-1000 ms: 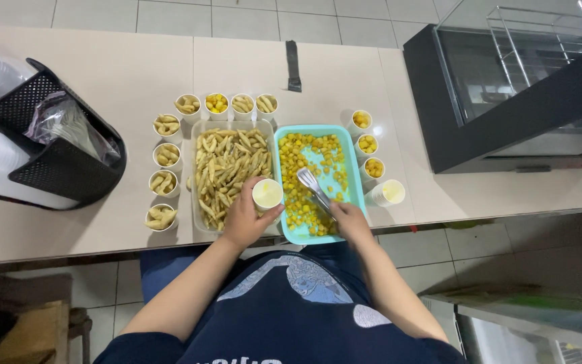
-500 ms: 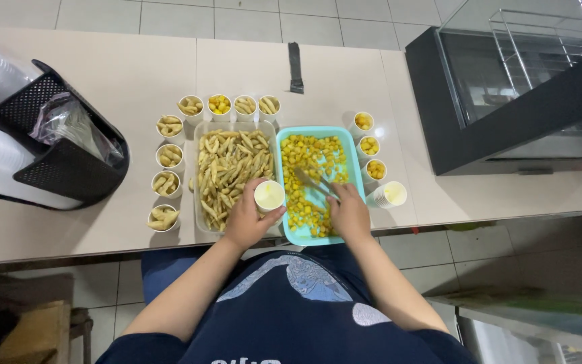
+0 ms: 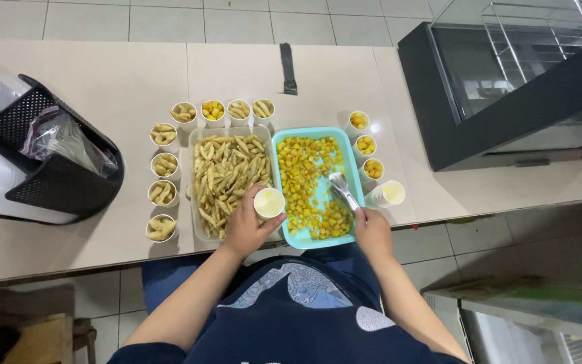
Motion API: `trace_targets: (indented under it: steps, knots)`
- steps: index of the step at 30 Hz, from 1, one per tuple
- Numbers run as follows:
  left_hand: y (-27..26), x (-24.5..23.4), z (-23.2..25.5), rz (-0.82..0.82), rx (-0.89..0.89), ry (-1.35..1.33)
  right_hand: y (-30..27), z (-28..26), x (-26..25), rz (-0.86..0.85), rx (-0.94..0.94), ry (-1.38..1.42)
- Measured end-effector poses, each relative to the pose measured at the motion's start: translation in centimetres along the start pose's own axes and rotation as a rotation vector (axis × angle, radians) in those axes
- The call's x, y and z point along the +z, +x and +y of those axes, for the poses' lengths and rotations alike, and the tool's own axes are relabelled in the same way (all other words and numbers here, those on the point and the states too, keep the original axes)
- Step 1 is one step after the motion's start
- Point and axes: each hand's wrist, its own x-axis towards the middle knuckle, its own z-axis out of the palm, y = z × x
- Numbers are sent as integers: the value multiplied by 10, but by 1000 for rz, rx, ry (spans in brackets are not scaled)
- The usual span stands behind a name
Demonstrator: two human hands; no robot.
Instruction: Filling small paper cups with snacks using tongs.
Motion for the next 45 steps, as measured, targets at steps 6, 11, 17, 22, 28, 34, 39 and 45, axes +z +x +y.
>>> trace_targets:
  steps: [6,11,17,22,28,34,39,45]
  knots:
    - [1,0,3,-8,-12,14,47,2,41,-96,204,218]
    - [5,-2,6,5,28,5,86,-13,71,-149,365,416]
    - [1,-2,9,-7,21,-13,90,-19,87,-80,200,450]
    - [2,-2,5,-19,8,-24,63,-54,47,52,-136,223]
    - [1,0,4,-17,1,38,20,-107,-25,-93,-98,69]
    - [-1,4,-3,48,52,40,5,-56,-39,24,-131,40]
    - [-1,3,1,52,43,22,1,1,-31,-122,23,122]
    - [-2,3,3,48,63,0,13,5,28,-288,151,193]
